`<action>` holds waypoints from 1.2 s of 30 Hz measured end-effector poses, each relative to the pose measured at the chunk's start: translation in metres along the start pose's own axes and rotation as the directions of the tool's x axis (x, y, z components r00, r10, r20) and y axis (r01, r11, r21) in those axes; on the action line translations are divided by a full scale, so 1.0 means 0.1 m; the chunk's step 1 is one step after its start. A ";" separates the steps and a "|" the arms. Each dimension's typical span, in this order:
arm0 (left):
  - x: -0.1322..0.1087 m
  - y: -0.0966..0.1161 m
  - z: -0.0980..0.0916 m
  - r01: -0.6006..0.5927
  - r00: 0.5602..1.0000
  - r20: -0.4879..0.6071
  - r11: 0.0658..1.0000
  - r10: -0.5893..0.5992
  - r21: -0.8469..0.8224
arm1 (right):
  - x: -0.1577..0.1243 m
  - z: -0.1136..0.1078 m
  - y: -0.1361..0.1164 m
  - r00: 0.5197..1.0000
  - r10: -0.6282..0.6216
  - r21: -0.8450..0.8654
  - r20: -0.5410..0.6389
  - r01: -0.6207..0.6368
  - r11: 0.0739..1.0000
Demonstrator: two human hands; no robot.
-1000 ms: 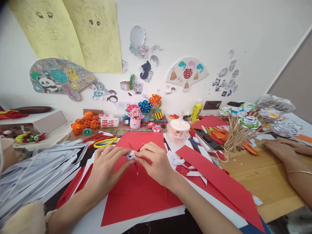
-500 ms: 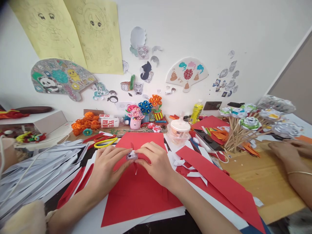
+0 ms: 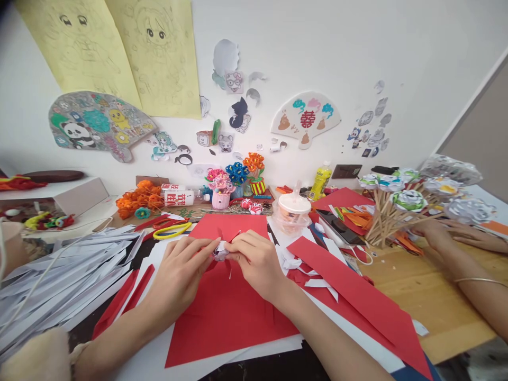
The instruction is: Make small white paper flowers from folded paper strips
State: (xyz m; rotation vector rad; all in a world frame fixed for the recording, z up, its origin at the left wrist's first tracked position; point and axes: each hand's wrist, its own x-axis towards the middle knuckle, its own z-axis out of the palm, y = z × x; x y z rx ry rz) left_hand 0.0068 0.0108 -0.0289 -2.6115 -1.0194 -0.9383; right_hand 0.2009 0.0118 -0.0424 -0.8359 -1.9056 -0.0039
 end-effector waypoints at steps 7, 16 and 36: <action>0.03 -0.06 -0.04 0.051 0.994 -0.092 0.994 -0.060 -0.092 | 0.02 -0.02 -0.02 0.997 0.058 0.163 0.055 -0.067 0.984; 0.01 -0.07 0.00 0.090 0.989 -0.101 0.987 -0.104 -0.130 | 0.06 -0.04 -0.04 0.977 0.129 0.253 0.168 -0.169 0.953; -0.02 -0.10 0.06 0.179 0.978 0.138 0.968 -0.157 -0.173 | 0.04 0.00 0.04 0.899 0.275 0.184 0.342 -0.351 0.918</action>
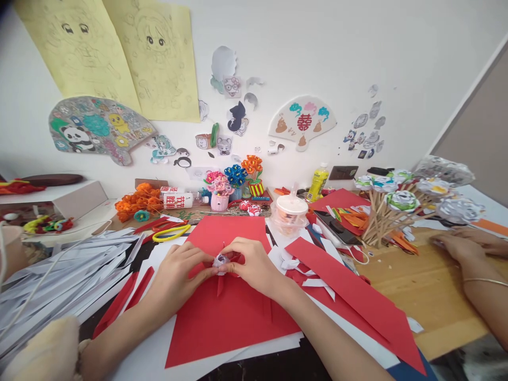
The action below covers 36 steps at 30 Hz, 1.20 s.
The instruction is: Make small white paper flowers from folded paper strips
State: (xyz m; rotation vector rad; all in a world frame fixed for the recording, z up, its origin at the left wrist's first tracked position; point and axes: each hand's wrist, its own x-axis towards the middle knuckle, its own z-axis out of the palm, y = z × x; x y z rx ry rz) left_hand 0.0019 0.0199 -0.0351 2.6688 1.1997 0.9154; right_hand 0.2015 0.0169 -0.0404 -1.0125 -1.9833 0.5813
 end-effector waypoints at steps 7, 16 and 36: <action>0.04 -0.05 -0.13 -0.082 0.996 -0.011 0.989 0.084 0.126 | 0.02 -0.16 -0.03 0.997 0.061 -0.058 0.045 -0.058 0.997; -0.01 -0.06 -0.05 -0.150 0.988 0.060 0.965 0.141 0.215 | -0.01 -0.14 -0.06 0.993 0.028 -0.092 0.112 -0.018 0.996; -0.01 0.03 -0.12 -0.388 0.913 0.015 0.858 0.407 0.338 | -0.02 -0.08 -0.02 1.000 0.006 -0.131 0.022 -0.003 0.991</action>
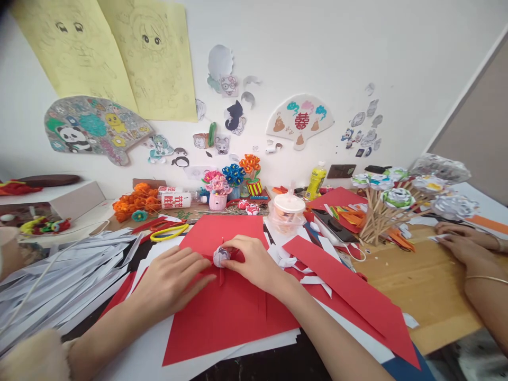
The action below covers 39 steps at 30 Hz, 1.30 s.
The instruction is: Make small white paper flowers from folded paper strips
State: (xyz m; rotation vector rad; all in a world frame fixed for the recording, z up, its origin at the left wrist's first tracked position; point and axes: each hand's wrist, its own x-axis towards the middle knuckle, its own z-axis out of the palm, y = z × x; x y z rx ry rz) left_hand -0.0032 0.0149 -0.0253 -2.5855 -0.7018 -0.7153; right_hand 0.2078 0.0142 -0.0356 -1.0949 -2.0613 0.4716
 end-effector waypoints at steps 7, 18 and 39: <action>0.02 0.10 0.08 -0.164 0.986 0.045 0.976 0.159 0.145 | 0.00 0.00 0.01 1.000 0.010 -0.012 -0.015 -0.010 1.000; -0.01 0.08 0.11 -0.137 0.987 -0.065 0.981 0.147 0.139 | -0.03 -0.08 -0.03 0.977 -0.187 -0.193 -0.100 0.166 0.967; 0.00 0.05 0.12 -0.261 0.964 0.007 0.945 0.265 0.199 | -0.10 0.07 0.10 0.855 -0.498 -0.542 0.146 0.490 0.683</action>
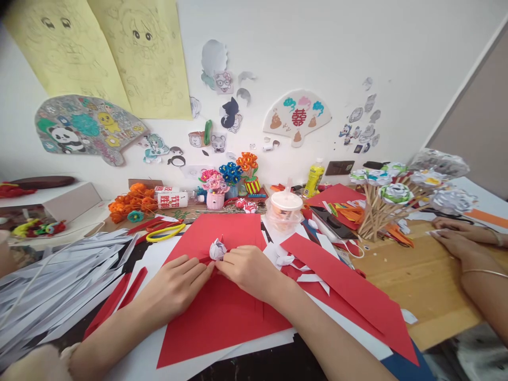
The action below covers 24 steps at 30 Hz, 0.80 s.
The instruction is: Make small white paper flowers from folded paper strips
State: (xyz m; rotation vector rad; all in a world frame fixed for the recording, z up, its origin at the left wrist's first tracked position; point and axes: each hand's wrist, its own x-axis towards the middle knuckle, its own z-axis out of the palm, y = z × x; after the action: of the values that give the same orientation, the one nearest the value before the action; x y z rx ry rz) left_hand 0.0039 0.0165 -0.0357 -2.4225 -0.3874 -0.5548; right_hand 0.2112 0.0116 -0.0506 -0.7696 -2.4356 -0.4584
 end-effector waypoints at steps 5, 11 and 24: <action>0.00 0.01 0.00 -0.017 1.000 0.021 0.999 0.016 0.047 | 0.00 0.04 -0.03 0.998 -0.063 -0.103 0.012 0.064 0.993; 0.02 0.00 -0.05 -0.011 1.000 0.009 0.998 0.011 0.057 | -0.01 0.03 -0.03 1.000 -0.021 -0.026 0.002 0.021 0.999; 0.04 0.04 -0.05 0.068 0.998 -0.014 0.997 -0.069 -0.039 | -0.06 0.06 0.00 0.999 0.038 0.061 0.018 -0.039 0.997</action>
State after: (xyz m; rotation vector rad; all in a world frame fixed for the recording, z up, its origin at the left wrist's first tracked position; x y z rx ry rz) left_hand 0.0071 0.0113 -0.0324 -2.4479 -0.4589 -0.6160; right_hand 0.2131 0.0120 -0.0587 -0.7958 -2.4345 -0.3620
